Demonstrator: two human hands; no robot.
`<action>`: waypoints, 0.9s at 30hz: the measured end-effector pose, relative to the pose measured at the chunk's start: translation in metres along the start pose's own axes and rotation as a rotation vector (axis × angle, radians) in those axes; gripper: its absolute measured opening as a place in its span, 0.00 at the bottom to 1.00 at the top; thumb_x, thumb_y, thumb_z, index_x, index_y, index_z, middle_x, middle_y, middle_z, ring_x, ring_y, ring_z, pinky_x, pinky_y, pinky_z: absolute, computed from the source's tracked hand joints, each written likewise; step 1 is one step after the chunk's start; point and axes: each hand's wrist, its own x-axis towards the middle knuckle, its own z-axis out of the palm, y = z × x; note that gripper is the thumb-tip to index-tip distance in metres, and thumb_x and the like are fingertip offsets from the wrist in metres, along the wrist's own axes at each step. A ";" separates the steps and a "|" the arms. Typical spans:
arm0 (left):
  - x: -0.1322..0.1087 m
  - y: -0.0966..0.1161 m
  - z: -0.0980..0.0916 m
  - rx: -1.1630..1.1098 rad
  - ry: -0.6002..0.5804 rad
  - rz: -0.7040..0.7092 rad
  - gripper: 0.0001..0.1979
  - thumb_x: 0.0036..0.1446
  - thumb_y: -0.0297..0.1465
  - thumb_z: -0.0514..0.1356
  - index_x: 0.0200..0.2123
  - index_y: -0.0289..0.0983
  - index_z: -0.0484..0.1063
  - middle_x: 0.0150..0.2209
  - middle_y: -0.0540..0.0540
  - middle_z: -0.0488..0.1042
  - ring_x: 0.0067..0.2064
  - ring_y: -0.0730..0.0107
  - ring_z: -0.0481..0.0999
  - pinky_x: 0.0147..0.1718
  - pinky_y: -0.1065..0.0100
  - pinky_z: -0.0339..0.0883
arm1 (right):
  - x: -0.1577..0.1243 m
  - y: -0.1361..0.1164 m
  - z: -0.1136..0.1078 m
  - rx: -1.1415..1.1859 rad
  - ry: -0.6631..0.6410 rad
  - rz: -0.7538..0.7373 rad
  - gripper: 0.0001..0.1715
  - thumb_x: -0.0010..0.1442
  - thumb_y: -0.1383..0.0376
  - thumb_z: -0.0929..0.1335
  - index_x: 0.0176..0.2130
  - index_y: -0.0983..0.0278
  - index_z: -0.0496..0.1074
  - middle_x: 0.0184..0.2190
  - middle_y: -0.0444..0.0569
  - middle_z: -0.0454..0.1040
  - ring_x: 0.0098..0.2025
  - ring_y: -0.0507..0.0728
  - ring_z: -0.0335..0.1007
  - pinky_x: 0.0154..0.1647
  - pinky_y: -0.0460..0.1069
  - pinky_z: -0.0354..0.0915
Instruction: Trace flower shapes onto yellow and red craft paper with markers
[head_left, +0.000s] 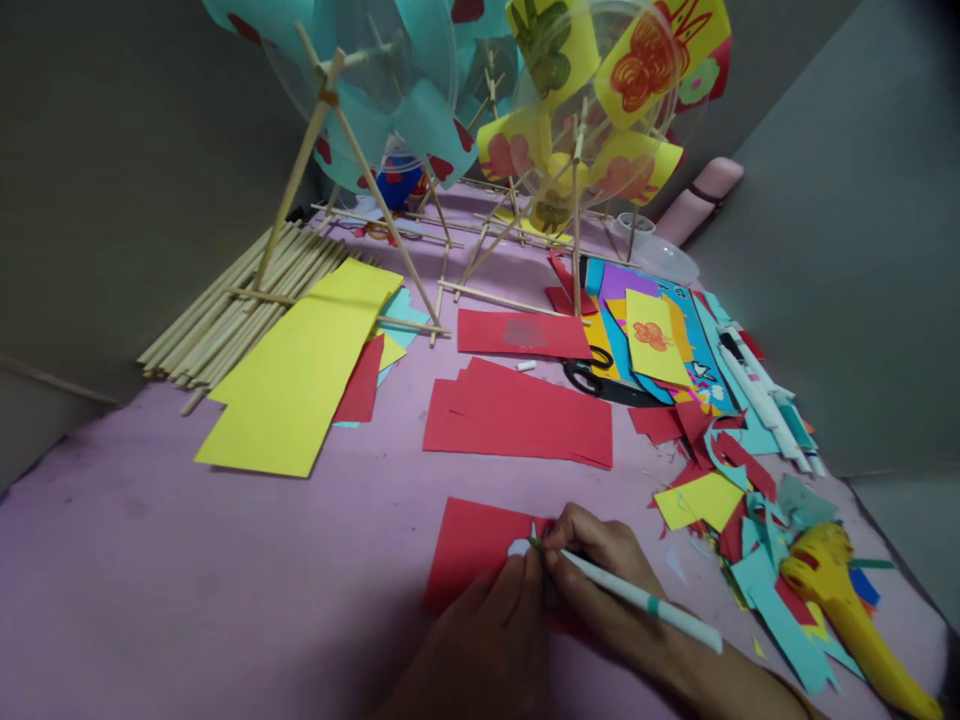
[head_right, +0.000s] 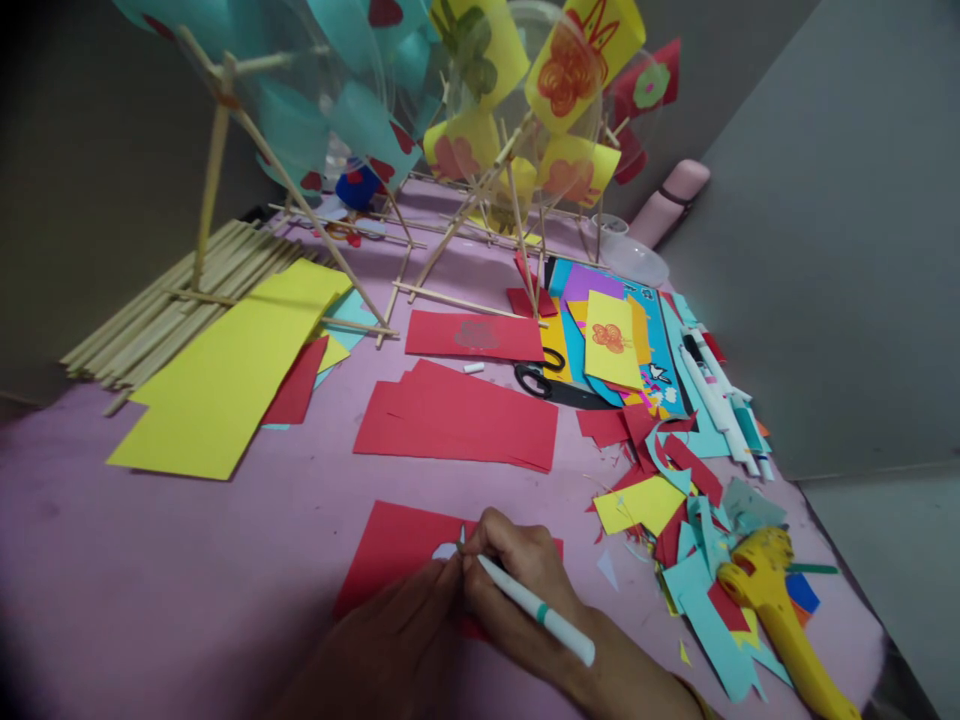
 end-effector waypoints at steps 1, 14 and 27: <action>0.000 0.000 -0.001 0.003 0.007 -0.005 0.20 0.63 0.20 0.43 0.43 0.29 0.74 0.43 0.44 0.79 0.47 0.65 0.75 0.46 0.68 0.67 | 0.000 -0.001 0.000 -0.006 -0.003 0.001 0.05 0.55 0.66 0.62 0.27 0.60 0.60 0.17 0.41 0.68 0.17 0.50 0.60 0.19 0.44 0.57; -0.003 0.003 0.008 0.014 0.057 -0.004 0.17 0.61 0.19 0.44 0.40 0.29 0.73 0.39 0.44 0.79 0.44 0.65 0.76 0.46 0.67 0.65 | 0.003 -0.007 0.000 -0.059 -0.014 -0.040 0.05 0.54 0.66 0.61 0.26 0.60 0.59 0.15 0.39 0.63 0.16 0.49 0.55 0.17 0.43 0.53; -0.005 0.006 0.010 0.014 0.076 -0.001 0.11 0.61 0.24 0.50 0.36 0.31 0.73 0.36 0.45 0.79 0.43 0.64 0.75 0.46 0.66 0.63 | 0.006 -0.012 0.003 -0.109 -0.024 -0.105 0.06 0.54 0.68 0.60 0.26 0.60 0.59 0.15 0.37 0.60 0.16 0.48 0.54 0.17 0.43 0.51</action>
